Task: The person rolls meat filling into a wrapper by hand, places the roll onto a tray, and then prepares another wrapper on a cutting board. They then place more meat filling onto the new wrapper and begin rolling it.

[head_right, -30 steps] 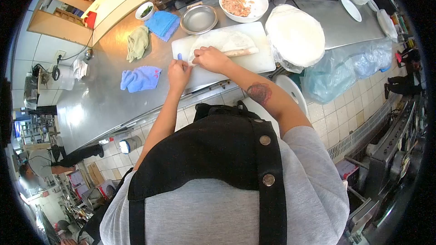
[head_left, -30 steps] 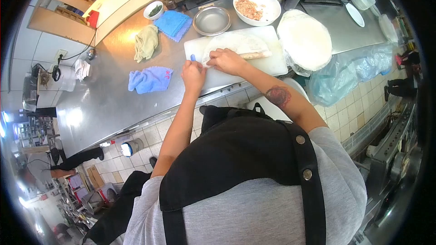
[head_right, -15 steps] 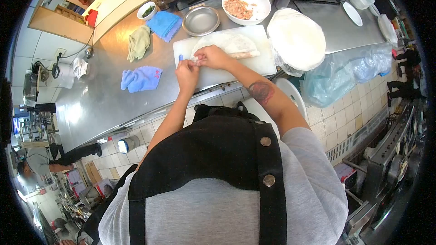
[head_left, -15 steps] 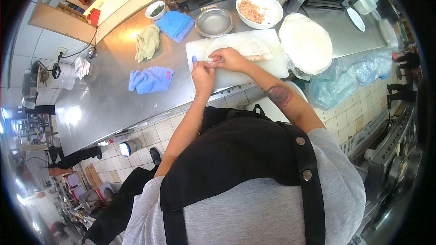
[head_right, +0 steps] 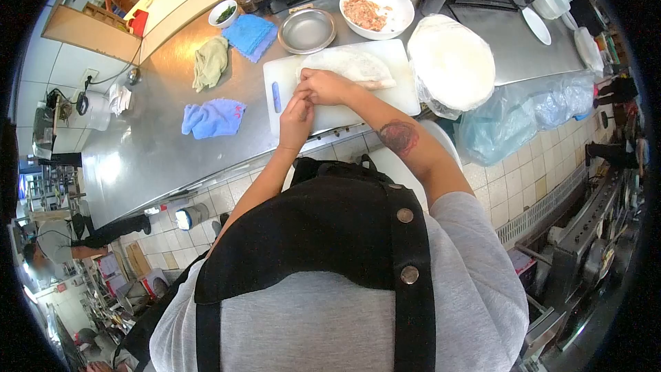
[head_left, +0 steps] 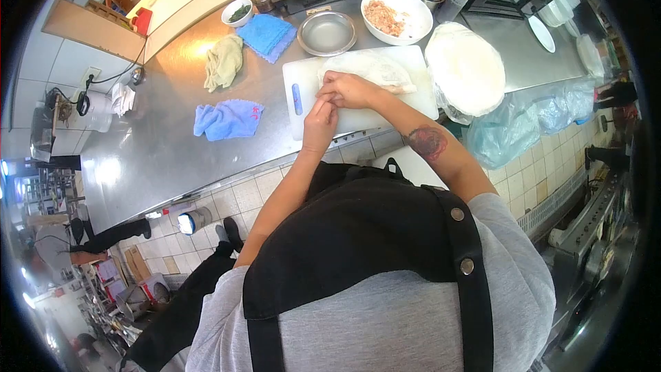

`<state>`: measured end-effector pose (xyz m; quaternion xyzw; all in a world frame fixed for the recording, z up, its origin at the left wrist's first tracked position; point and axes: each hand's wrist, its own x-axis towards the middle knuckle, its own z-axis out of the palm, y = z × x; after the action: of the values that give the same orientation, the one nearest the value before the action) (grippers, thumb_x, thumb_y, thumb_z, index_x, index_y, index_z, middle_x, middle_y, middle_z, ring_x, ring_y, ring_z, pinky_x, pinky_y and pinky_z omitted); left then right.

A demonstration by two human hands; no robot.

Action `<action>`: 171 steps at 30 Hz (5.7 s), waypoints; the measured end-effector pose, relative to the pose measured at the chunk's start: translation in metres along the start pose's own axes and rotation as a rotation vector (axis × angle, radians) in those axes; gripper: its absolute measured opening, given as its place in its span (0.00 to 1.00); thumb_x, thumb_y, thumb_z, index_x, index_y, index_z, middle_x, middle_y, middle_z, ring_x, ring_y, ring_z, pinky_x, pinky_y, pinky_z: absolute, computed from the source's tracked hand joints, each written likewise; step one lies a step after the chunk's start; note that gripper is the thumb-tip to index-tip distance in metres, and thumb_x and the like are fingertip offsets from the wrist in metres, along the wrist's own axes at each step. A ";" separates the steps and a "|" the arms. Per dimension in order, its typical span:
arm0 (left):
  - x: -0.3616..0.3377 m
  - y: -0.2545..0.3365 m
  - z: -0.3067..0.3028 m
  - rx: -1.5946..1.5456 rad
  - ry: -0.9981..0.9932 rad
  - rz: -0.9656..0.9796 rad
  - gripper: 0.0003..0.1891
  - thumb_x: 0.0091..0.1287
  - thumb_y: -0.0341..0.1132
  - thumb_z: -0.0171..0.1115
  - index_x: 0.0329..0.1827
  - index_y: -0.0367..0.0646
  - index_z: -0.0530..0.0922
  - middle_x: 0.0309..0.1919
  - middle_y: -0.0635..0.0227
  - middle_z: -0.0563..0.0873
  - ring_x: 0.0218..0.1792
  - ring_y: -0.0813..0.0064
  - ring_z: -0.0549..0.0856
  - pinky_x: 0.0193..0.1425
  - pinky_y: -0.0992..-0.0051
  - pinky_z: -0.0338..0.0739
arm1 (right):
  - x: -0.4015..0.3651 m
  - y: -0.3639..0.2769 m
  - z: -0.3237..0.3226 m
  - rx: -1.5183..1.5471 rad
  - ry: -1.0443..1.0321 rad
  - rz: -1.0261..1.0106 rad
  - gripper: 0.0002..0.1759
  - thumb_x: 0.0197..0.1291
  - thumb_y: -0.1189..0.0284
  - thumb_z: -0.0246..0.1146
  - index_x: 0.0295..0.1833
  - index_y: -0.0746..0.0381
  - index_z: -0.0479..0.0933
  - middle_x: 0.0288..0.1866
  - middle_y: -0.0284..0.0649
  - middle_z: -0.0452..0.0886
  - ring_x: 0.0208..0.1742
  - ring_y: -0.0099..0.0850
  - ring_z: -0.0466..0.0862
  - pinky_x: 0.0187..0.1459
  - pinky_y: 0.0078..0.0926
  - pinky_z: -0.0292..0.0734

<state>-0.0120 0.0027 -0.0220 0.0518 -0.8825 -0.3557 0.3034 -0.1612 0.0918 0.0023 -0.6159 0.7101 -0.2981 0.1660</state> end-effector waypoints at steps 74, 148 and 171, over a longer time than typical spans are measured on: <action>0.064 -0.053 -0.037 -0.083 -0.449 0.252 0.07 0.59 0.26 0.66 0.40 0.37 0.82 0.38 0.57 0.83 0.42 0.55 0.80 0.49 0.62 0.75 | -0.140 0.029 -0.057 -0.181 0.297 0.241 0.10 0.58 0.75 0.65 0.46 0.60 0.81 0.49 0.39 0.84 0.51 0.39 0.82 0.54 0.35 0.75; 0.060 -0.031 0.028 0.314 -0.237 0.234 0.12 0.58 0.26 0.54 0.45 0.35 0.76 0.42 0.58 0.76 0.48 0.60 0.77 0.55 0.63 0.73 | -0.048 0.025 -0.028 -0.337 0.213 0.243 0.23 0.51 0.69 0.70 0.56 0.51 0.80 0.48 0.35 0.78 0.52 0.36 0.78 0.52 0.38 0.70; 0.032 -0.001 0.026 0.362 -0.322 0.240 0.23 0.63 0.28 0.53 0.63 0.32 0.70 0.62 0.50 0.72 0.66 0.52 0.70 0.72 0.50 0.60 | -0.079 0.012 -0.023 -0.414 0.310 0.096 0.23 0.50 0.76 0.68 0.56 0.63 0.78 0.49 0.44 0.79 0.52 0.43 0.79 0.56 0.38 0.74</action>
<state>-0.0528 0.0077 -0.0215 -0.0570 -0.9684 -0.1574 0.1848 -0.1698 0.1746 0.0018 -0.5494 0.8012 -0.2292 -0.0602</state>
